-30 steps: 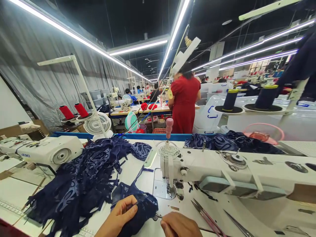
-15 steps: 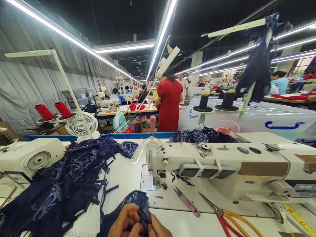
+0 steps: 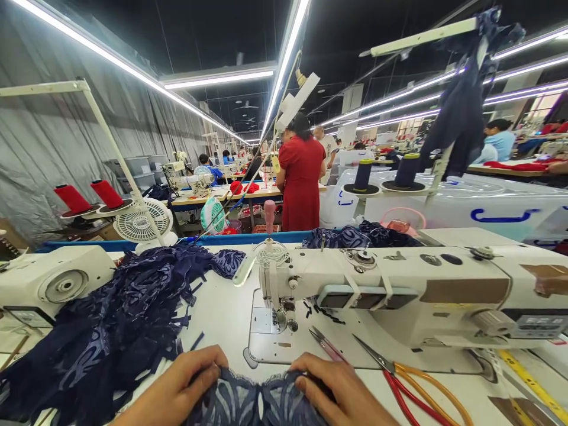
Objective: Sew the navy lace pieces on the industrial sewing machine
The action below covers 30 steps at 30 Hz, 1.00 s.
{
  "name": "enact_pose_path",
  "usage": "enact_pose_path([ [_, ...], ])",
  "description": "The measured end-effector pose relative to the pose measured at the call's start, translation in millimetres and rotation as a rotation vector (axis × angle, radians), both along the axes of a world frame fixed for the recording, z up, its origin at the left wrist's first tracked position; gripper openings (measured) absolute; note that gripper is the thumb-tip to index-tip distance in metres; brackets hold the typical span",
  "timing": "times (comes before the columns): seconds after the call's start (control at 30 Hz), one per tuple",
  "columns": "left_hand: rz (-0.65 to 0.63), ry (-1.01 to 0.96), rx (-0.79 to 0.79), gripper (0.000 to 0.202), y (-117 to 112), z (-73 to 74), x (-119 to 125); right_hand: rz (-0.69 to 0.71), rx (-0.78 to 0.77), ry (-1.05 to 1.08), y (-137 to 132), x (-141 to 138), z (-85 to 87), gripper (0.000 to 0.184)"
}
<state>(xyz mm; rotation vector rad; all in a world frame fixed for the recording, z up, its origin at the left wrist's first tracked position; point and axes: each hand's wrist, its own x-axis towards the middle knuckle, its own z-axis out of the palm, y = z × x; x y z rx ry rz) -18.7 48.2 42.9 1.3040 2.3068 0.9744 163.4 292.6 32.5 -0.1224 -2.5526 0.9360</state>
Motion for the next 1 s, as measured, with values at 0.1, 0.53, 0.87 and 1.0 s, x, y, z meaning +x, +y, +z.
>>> enact_pose_path([
  [0.1,-0.032,0.313,-0.075,0.019,9,16.2,-16,0.018,0.331,-0.008,23,-10,7.8,0.018],
  [0.53,-0.265,1.158,0.384,0.046,36,-101.7,20,0.130,0.626,0.168,-12,-13,-50.3,0.034],
  [0.87,-0.179,1.150,0.439,0.024,40,-109.1,26,-0.053,0.226,-0.185,-20,-71,-33.5,0.012],
  [1.0,-0.226,1.148,0.452,0.023,43,-108.4,30,-0.046,0.194,-0.224,-21,-84,-41.3,0.020],
])
